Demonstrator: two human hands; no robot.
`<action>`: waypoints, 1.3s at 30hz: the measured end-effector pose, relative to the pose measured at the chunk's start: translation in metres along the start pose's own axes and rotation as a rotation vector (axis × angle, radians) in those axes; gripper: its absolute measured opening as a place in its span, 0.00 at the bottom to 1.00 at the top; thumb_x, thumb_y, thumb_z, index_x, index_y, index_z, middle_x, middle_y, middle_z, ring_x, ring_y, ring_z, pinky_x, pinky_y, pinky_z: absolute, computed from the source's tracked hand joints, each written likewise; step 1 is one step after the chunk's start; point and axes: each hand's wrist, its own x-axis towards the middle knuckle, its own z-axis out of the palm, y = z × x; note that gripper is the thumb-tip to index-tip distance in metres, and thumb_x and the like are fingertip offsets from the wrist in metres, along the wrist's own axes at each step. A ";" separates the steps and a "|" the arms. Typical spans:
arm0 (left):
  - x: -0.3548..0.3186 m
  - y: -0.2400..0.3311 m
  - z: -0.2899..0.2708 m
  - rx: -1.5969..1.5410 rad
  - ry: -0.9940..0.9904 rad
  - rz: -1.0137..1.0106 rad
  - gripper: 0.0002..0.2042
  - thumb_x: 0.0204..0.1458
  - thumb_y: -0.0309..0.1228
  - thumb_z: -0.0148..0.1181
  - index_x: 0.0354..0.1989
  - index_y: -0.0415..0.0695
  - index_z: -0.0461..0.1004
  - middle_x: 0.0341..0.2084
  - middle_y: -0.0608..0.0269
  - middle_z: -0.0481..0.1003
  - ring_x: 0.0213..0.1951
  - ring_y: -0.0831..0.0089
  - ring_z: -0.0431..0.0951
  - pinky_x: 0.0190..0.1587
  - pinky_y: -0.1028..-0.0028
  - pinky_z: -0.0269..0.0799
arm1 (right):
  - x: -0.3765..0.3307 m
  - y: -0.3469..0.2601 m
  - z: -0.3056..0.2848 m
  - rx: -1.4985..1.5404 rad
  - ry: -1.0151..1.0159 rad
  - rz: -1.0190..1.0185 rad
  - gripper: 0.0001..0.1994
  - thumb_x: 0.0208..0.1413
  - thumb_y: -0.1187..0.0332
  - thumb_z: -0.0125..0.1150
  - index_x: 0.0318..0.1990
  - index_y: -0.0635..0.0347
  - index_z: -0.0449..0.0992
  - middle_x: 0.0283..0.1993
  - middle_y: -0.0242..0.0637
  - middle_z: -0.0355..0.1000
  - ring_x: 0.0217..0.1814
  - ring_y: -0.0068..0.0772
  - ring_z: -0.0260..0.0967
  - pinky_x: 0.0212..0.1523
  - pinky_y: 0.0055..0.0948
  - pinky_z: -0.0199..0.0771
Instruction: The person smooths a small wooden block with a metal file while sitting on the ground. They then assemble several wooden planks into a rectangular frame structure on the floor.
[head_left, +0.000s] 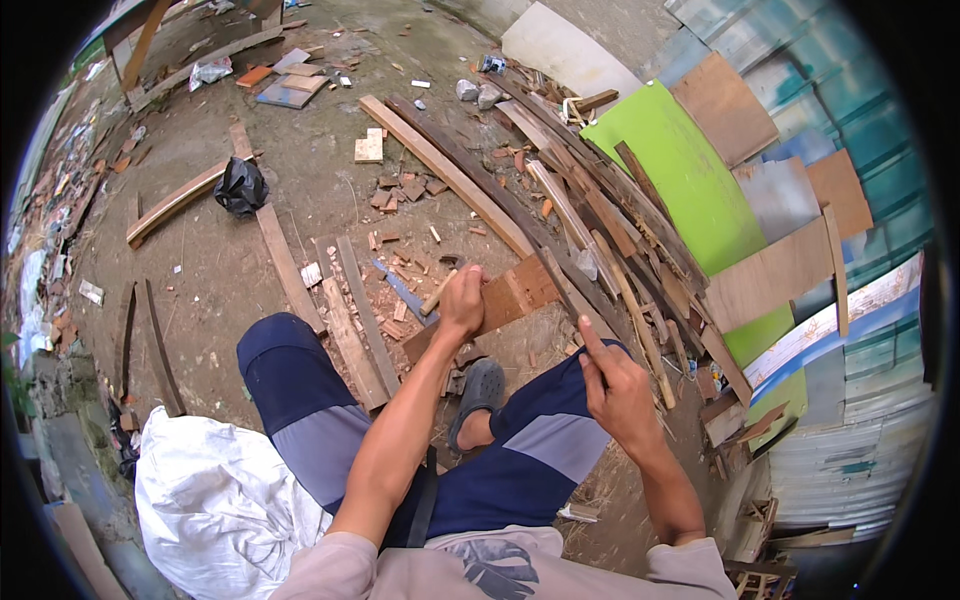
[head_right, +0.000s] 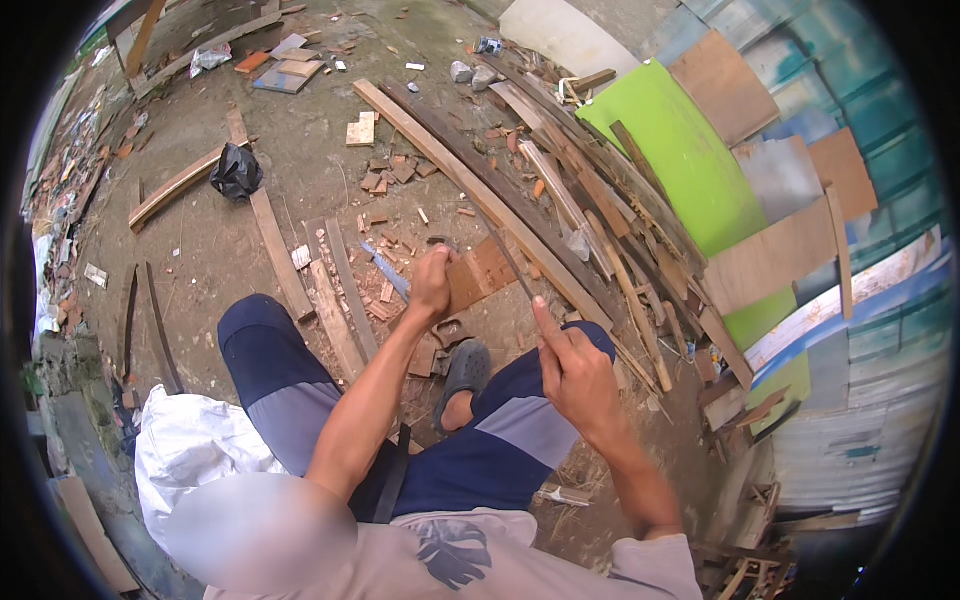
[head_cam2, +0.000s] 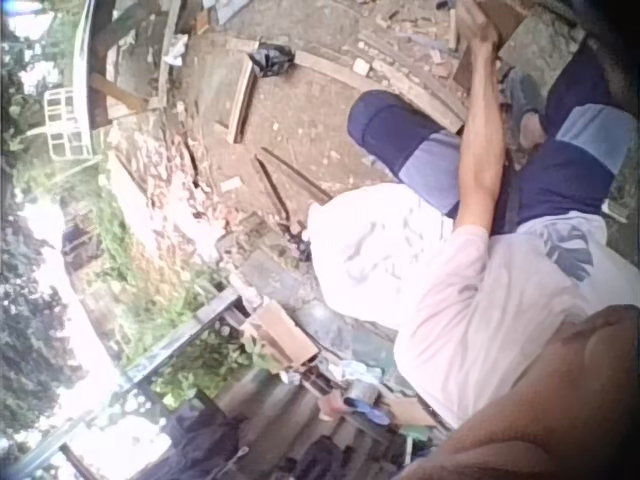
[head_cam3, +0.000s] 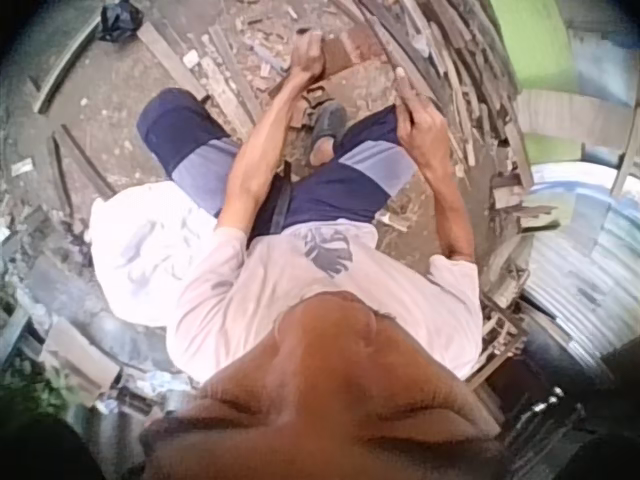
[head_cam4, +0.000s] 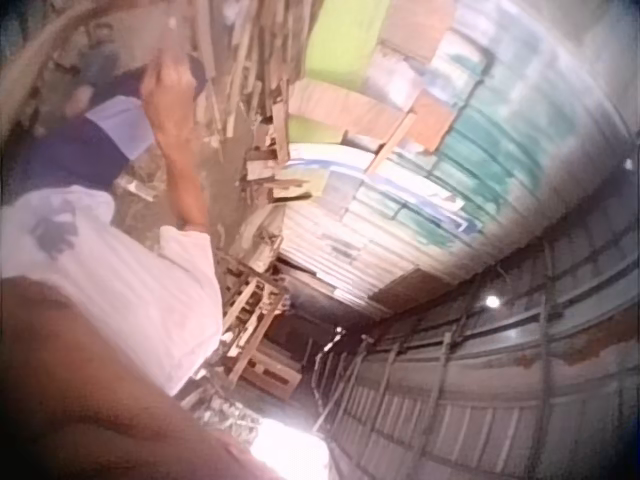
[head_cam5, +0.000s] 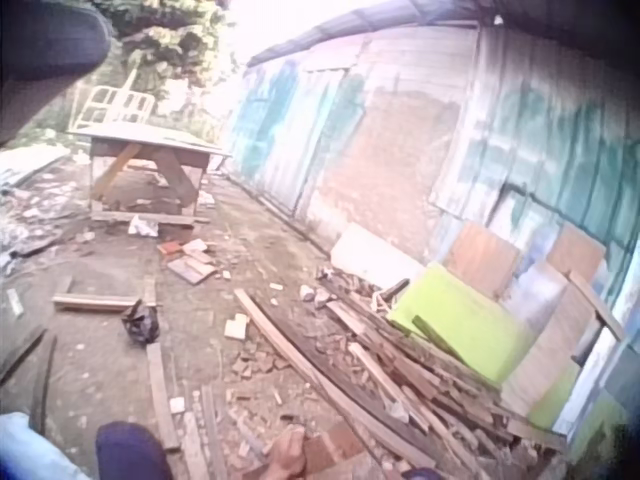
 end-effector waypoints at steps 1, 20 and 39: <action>-0.001 0.002 0.000 -0.012 -0.004 -0.009 0.25 0.63 0.46 0.36 0.32 0.35 0.73 0.29 0.43 0.75 0.34 0.53 0.75 0.42 0.60 0.67 | 0.001 0.000 -0.001 0.005 0.013 -0.001 0.28 0.59 0.77 0.60 0.68 0.52 0.68 0.28 0.43 0.71 0.25 0.44 0.69 0.25 0.39 0.71; -0.007 0.000 -0.003 -0.012 -0.004 -0.013 0.23 0.63 0.44 0.36 0.31 0.36 0.71 0.27 0.43 0.73 0.33 0.50 0.74 0.41 0.59 0.66 | -0.006 -0.003 0.006 0.171 0.157 -0.008 0.26 0.59 0.78 0.60 0.66 0.57 0.69 0.28 0.48 0.72 0.27 0.44 0.71 0.32 0.35 0.73; -0.011 -0.006 0.002 -0.024 -0.039 -0.033 0.22 0.63 0.43 0.37 0.31 0.37 0.72 0.28 0.44 0.75 0.35 0.50 0.75 0.41 0.60 0.67 | -0.005 -0.001 0.006 0.110 0.013 0.042 0.27 0.58 0.78 0.60 0.67 0.58 0.68 0.28 0.47 0.72 0.27 0.42 0.71 0.33 0.36 0.73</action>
